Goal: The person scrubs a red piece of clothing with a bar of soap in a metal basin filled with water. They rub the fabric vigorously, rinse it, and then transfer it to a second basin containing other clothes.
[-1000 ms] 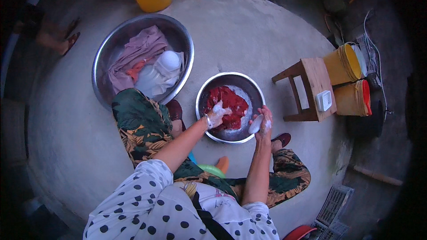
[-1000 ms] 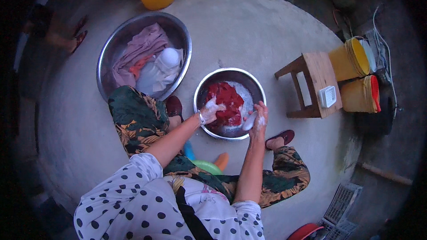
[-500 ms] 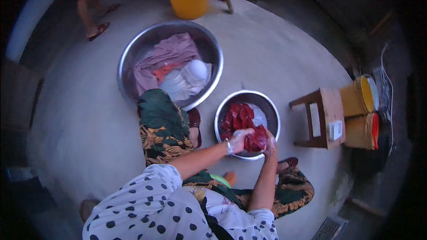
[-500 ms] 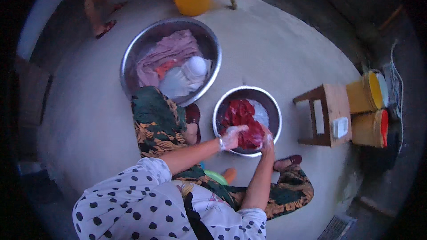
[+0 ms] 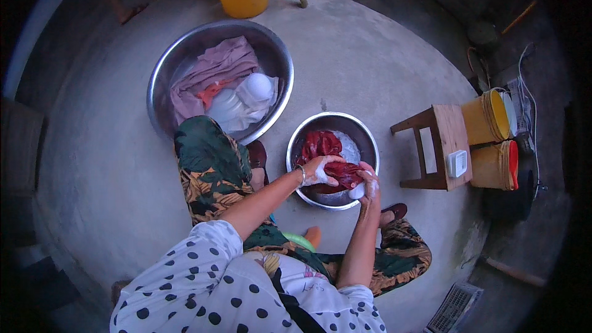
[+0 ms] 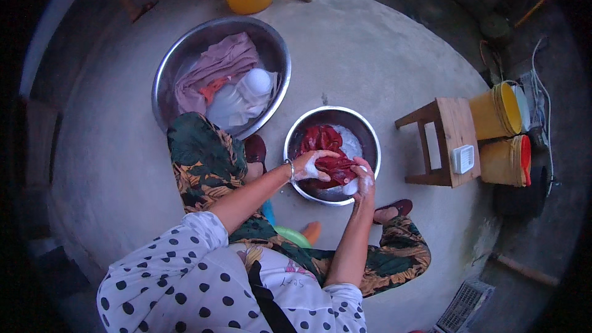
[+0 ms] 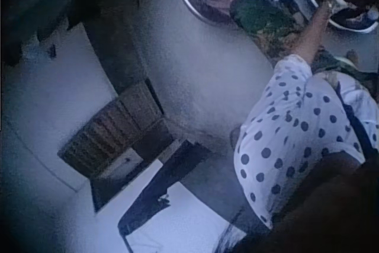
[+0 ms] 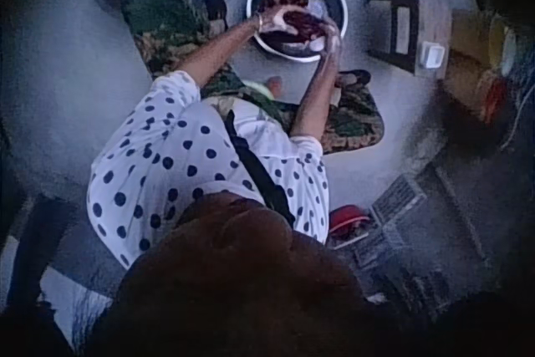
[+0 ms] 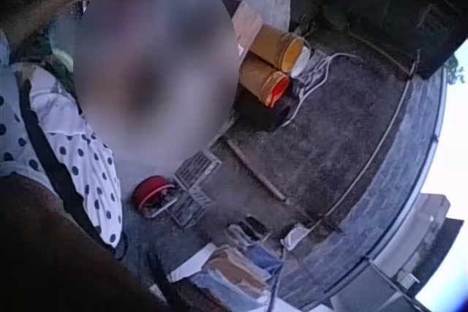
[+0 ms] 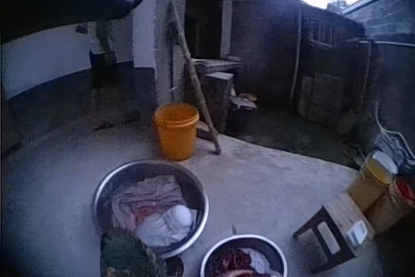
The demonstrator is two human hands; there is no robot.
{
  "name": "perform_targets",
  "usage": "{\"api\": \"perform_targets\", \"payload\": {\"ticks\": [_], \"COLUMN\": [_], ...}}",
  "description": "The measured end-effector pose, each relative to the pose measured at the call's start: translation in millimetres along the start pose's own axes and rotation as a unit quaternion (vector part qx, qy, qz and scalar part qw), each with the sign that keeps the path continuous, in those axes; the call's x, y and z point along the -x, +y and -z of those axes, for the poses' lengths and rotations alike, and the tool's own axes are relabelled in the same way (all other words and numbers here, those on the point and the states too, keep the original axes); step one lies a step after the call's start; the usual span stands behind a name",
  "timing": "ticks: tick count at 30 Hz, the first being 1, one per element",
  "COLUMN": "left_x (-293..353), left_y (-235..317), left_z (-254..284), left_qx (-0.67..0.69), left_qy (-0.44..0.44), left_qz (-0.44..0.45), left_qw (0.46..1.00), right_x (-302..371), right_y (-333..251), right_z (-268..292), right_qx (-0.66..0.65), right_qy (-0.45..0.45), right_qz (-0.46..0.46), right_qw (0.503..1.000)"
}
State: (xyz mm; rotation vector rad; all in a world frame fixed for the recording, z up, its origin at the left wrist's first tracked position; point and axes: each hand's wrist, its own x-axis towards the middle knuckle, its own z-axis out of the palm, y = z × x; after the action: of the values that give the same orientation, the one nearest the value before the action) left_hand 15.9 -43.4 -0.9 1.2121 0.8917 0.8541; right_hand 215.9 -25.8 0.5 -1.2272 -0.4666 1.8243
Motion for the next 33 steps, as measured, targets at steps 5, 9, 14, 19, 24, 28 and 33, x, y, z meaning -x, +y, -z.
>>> {"api": "perform_targets", "payload": {"ticks": [5,9,14,19,24,28,33], "left_x": [-1,3,0,13,14,8,10], "left_y": [-8,-37,-50,-56,-69,-73,-40], "left_z": [-5,-19,-47,-63,-70,-53,-37], "left_qx": [-0.138,0.159,0.521,0.628,0.582,0.518,0.318], "left_qy": [0.035,0.164,0.059,0.071,0.122,0.165,0.113], "left_qz": [0.025,0.132,0.113,0.109,0.074,0.012,0.022], "left_qw": [0.99,0.964,0.844,0.767,0.801,0.839,0.941], "right_x": [-9,-6,8,5,7,-3,-12], "right_y": [6,13,18,35,27,38,32], "right_z": [16,3,-56,-65,-51,-54,-14], "right_qx": [0.019,0.024,0.477,0.703,0.635,0.669,-0.004], "right_qy": [0.013,0.183,0.114,0.168,0.146,0.088,0.038], "right_qz": [-0.023,0.012,0.35,0.301,0.178,0.321,0.052], "right_qw": [0.999,0.983,0.798,0.623,0.737,0.664,0.998]}}
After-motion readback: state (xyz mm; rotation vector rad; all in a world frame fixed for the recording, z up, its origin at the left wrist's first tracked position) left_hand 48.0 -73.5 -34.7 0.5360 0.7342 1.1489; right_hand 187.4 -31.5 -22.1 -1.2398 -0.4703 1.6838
